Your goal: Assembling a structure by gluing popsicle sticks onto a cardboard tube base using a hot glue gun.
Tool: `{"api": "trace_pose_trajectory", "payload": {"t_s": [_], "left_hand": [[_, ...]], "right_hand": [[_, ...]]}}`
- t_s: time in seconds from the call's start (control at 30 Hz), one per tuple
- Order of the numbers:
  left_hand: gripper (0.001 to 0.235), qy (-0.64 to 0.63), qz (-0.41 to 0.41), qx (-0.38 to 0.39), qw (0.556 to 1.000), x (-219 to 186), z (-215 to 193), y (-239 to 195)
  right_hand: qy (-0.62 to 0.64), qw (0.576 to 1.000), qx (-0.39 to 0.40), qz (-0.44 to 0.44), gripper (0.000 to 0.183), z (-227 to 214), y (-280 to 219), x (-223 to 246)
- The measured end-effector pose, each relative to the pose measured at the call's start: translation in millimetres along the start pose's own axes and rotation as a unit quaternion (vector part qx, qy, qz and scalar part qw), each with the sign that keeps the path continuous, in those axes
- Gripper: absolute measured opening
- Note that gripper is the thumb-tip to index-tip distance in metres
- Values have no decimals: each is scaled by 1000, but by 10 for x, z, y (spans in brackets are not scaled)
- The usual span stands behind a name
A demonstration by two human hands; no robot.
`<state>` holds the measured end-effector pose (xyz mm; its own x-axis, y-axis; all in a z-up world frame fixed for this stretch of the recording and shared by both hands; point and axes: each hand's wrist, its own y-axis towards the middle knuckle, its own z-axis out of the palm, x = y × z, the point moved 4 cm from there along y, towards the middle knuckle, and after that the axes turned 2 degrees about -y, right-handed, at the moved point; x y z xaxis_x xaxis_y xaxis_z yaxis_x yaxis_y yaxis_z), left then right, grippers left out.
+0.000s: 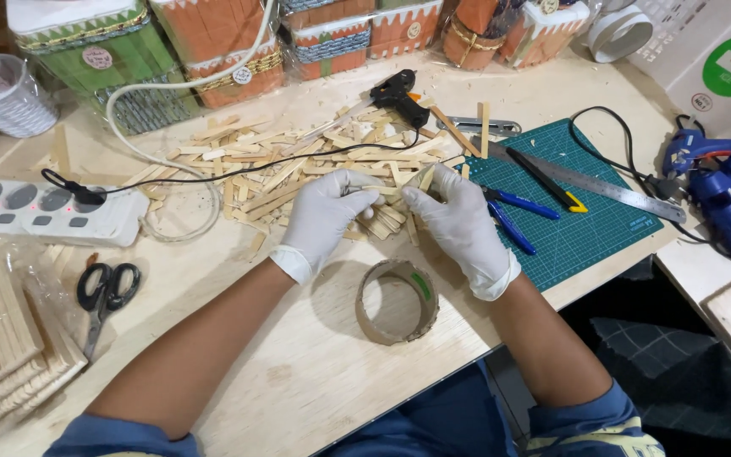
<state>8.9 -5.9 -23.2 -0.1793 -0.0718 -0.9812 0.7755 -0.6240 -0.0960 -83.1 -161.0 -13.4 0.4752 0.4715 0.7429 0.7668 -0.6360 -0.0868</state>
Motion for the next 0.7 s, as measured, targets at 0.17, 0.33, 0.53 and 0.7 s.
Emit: {"api": "trace_pose_trajectory", "payload": {"t_s": [0.17,0.33,0.53,0.7], "left_hand": [[12,16,14,-70,997,9,-40,-54],[15,26,30,-111,993,208,-111,65],[8,13,56,-123,991,79,-64,-62],[6,51,88,-125,987,140,-108,-35]], "right_hand": [[-51,998,36,-24,27,-229,-293,220],[-281,952,50,-109,27,-388,-520,47],[-369,890,-51,-262,31,-371,-465,15],[-245,871,-164,-392,32,-227,-141,313]]}}
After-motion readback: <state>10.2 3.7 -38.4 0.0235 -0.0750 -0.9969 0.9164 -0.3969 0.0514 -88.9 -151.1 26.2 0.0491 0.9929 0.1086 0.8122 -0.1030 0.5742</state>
